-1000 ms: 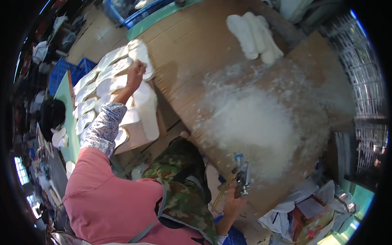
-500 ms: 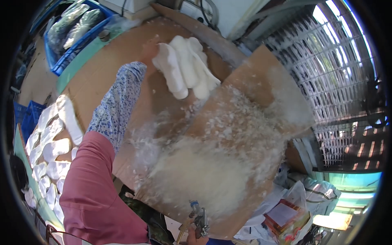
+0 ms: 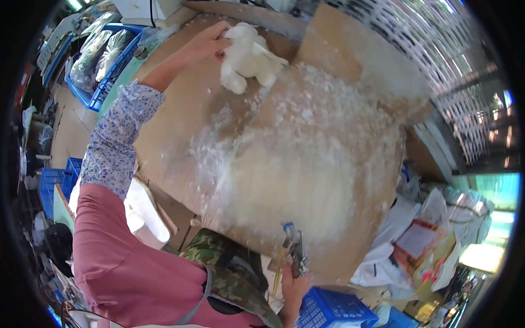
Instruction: The recorder uses a spray gun to apply adhesive to shoe insoles and then attaches a soft fabric lining to them.
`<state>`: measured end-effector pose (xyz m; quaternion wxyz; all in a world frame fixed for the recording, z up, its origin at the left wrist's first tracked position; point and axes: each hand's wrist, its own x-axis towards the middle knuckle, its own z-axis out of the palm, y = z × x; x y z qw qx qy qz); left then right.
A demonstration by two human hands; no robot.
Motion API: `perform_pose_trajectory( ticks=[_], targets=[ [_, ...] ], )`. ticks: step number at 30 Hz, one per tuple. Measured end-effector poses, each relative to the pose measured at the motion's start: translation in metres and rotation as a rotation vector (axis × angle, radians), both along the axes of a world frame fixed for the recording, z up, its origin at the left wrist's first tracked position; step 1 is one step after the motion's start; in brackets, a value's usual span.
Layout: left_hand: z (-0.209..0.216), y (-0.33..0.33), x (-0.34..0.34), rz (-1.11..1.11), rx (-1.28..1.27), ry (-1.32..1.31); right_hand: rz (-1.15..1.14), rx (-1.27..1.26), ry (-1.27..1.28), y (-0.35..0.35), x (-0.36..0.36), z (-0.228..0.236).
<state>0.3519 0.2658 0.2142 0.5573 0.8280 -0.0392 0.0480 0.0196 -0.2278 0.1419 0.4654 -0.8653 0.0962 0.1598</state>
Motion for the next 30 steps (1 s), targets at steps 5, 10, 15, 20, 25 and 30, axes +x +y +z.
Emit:
perform_pose_trajectory(
  ticks=[5, 10, 15, 20, 25, 30],
  targets=[
    [0.07, -0.122, -0.086, -0.118, -0.187, -0.058, -0.156, 0.162, -0.084, -0.022, -0.035, 0.043],
    [0.069, -0.203, -0.172, -0.042, -0.634, -0.052, -0.219, 0.22, -0.169, -0.053, -0.088, 0.066],
    [-0.074, -0.281, -0.248, 0.185, -0.889, 0.304, -0.332, 0.392, -0.194, -0.073, -0.103, 0.075],
    [-0.182, -0.287, -0.293, 0.436, -0.797, 0.512, -0.176, 0.226, -0.179, -0.098, -0.084, 0.055],
    [-0.188, -0.257, -0.307, 0.494, -0.87, 0.461, -0.122, 0.241, -0.12, -0.1, -0.071, 0.039],
    [-0.168, -0.226, -0.335, 0.467, -0.979, 0.484, -0.246, 0.197, -0.133, -0.133, -0.051, 0.012]
  ],
)
